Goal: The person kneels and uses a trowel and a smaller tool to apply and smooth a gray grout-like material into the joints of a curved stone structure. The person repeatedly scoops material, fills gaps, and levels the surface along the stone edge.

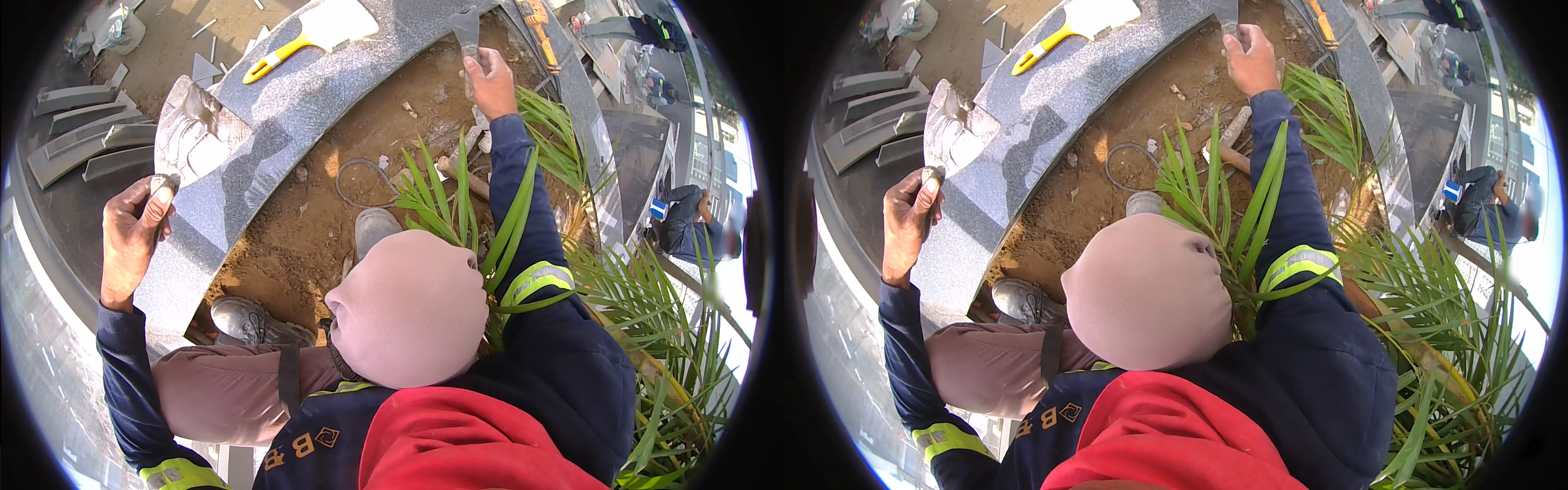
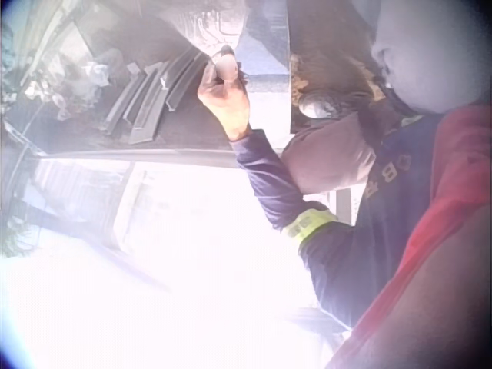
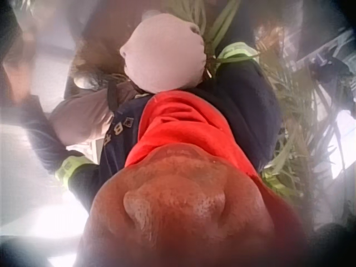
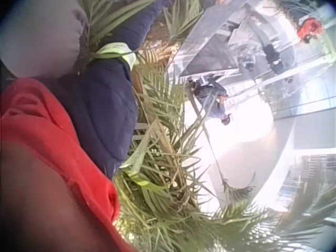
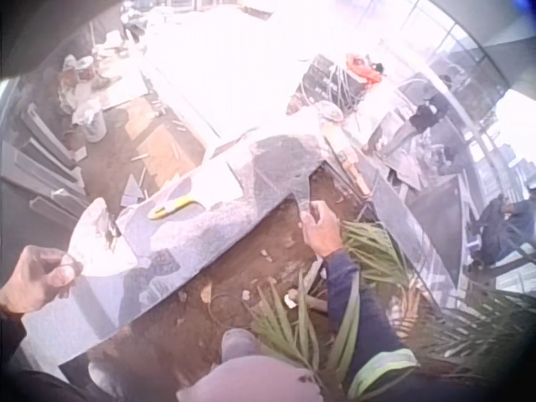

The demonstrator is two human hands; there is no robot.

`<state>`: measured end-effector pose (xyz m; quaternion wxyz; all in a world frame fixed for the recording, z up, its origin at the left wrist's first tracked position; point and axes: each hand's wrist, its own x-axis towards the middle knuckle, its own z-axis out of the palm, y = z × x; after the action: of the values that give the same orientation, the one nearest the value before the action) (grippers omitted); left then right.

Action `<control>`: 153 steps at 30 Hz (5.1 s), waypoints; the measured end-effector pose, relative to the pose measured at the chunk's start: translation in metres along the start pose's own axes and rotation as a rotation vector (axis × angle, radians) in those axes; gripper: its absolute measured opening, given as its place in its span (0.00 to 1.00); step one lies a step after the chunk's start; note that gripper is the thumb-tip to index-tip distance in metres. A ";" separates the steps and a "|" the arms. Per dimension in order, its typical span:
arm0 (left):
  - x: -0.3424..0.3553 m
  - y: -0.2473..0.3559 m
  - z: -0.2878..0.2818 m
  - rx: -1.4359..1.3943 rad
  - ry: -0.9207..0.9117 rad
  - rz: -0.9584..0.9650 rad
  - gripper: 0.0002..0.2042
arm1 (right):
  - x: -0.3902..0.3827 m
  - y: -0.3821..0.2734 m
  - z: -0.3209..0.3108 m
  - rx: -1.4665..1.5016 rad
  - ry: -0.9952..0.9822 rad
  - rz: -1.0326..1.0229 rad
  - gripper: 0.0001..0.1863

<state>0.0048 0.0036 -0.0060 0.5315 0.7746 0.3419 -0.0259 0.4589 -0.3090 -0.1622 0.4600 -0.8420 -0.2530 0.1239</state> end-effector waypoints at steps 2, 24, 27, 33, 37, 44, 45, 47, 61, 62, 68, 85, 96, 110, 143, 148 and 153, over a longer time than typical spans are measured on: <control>0.004 0.004 0.008 0.001 0.012 0.004 0.23 | -0.043 0.014 0.025 0.078 0.036 0.131 0.16; -0.003 0.000 0.001 0.030 0.033 -0.027 0.22 | -0.100 0.048 0.141 0.007 0.317 0.077 0.26; -0.002 0.002 0.001 0.044 0.028 -0.034 0.22 | -0.110 0.042 0.151 0.025 0.317 0.081 0.27; -0.002 0.004 0.005 0.022 0.037 0.000 0.23 | -0.143 0.025 0.170 0.018 0.271 0.014 0.26; -0.002 0.004 0.005 0.026 0.043 -0.019 0.23 | -0.166 0.015 0.181 0.043 0.235 0.007 0.27; -0.003 0.006 0.005 0.034 0.047 -0.038 0.23 | -0.195 0.003 0.199 0.084 0.195 -0.008 0.28; -0.004 0.005 0.004 0.034 0.046 -0.033 0.23 | -0.199 0.002 0.202 0.096 0.190 -0.005 0.28; -0.004 0.004 0.003 0.036 0.042 -0.023 0.23 | -0.205 0.000 0.206 0.093 0.182 -0.027 0.28; -0.006 0.009 0.003 0.039 0.054 -0.049 0.21 | -0.251 -0.021 0.228 0.167 0.057 0.018 0.29; -0.006 0.010 0.003 0.038 0.059 -0.051 0.21 | -0.255 -0.020 0.228 0.172 0.044 0.011 0.28; -0.010 0.013 -0.004 0.058 0.061 -0.068 0.20 | -0.281 -0.021 0.178 0.211 -0.273 0.051 0.28; -0.041 0.022 -0.017 0.168 0.208 -0.033 0.25 | -0.063 -0.125 0.106 0.211 0.159 -0.691 0.24; -0.181 0.007 -0.074 0.022 0.728 -0.379 0.19 | -0.079 -0.289 0.237 0.701 -0.121 -1.034 0.24; -0.101 -0.033 -0.033 -0.281 0.611 -0.076 0.18 | -0.131 -0.262 0.115 0.116 -0.023 -0.584 0.20; -0.196 -0.093 -0.098 0.020 0.590 0.327 0.17 | -0.217 -0.502 0.149 -0.879 -0.369 -1.488 0.22; -0.198 -0.084 -0.094 -0.044 0.684 0.392 0.17 | -0.224 -0.494 0.142 -0.942 -0.384 -1.398 0.22; -0.192 -0.088 -0.091 -0.078 0.702 0.374 0.17 | -0.223 -0.479 0.124 -0.999 -0.429 -1.327 0.21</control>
<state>-0.2207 0.0012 0.0404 0.4069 0.7645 0.3566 0.3503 0.0672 -0.1259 0.1653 -0.0451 -0.5818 -0.7998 -0.1404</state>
